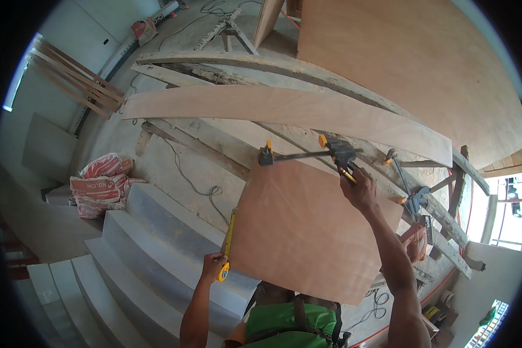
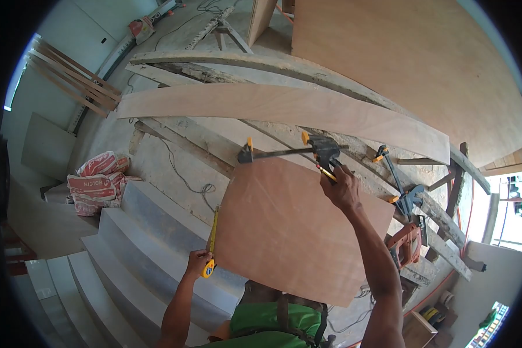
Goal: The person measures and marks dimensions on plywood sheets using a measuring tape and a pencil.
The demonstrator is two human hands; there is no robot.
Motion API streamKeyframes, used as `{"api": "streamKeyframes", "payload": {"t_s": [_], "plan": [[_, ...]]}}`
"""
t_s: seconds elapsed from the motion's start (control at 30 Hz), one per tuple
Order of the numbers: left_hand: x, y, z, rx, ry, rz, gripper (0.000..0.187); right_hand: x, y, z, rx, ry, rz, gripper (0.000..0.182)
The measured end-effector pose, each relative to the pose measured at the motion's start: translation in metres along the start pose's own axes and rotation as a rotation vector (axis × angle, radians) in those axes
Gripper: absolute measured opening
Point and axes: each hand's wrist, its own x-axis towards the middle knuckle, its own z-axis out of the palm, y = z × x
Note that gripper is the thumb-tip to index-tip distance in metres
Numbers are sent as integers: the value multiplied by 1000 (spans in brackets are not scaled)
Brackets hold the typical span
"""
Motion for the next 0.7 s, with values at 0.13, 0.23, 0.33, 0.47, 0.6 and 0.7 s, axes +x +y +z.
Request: {"api": "streamKeyframes", "payload": {"t_s": [0.13,0.23,0.33,0.47,0.6,0.7], "plan": [[14,-15,-4,21,55,35,15,57,0,49,33,165,-38,28],[9,-4,-2,-20,27,1,14,117,-2,88,-1,236,-4,29],[7,4,1,12,55,36,14,158,2,128,-50,225,-38,27],[9,12,3,55,134,54,14,152,23,171,-91,201,110,40],[22,4,-12,73,-48,68,16,46,10,105,172,237,309,54],[20,13,-7,136,19,42,14,-102,51,59,183,408,451,38]]}}
